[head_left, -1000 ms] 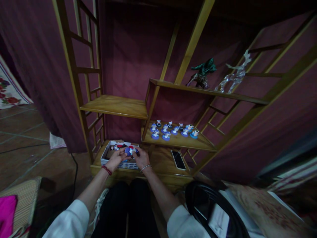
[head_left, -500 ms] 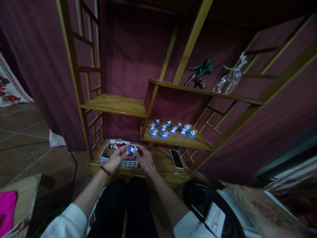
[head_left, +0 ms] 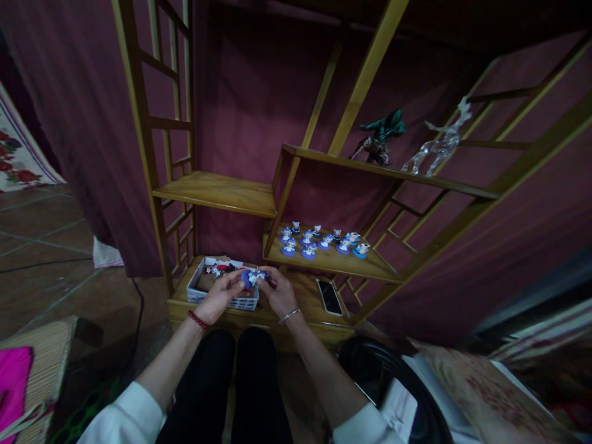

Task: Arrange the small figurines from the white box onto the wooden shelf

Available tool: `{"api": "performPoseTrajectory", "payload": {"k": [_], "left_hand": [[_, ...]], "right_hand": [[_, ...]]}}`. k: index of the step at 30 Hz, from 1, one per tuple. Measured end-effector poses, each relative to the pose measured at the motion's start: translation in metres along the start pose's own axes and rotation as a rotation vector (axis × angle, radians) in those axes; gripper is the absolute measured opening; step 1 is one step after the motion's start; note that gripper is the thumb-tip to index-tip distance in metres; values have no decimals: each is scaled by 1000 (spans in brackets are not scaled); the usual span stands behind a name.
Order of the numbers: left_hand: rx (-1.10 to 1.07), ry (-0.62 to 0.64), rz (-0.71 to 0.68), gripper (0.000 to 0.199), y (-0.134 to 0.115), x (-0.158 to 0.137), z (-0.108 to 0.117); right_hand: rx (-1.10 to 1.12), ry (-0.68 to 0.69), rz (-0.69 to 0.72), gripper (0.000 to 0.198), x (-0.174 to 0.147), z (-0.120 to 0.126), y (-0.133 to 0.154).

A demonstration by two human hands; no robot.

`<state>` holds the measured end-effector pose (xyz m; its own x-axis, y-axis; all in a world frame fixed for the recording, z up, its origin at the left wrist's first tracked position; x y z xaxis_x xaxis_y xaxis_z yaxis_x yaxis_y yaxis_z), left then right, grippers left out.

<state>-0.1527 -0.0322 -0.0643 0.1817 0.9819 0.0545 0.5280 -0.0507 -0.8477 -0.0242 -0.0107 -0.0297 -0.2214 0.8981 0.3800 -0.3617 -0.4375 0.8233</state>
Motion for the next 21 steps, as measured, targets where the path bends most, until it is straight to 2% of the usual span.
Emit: {"api": "performPoseTrajectory", "payload": {"k": [6,13,21], "left_hand": [[-19,20,0,47,0,-2,-8],[-71,22,1,50,-4,-6,-13],[-108,9,2,41,-3,-7,-14]], "right_hand": [[54,15,-9,24,-1,4,6],[-60,5,40,25,-2,9,12],[-120,26,86,26,0,12,18]]}}
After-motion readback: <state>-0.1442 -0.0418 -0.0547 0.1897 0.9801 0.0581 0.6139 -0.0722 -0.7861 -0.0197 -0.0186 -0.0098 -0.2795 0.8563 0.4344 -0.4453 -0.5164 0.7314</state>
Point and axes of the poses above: each hand's wrist, its own x-axis towards the middle knuckle, its own z-axis out of the back of the hand, y = z × x, the point moved 7 cm from there along x, towards the middle knuckle, and after that the axes turned 6 degrees about -x, right-handed, at the moved point
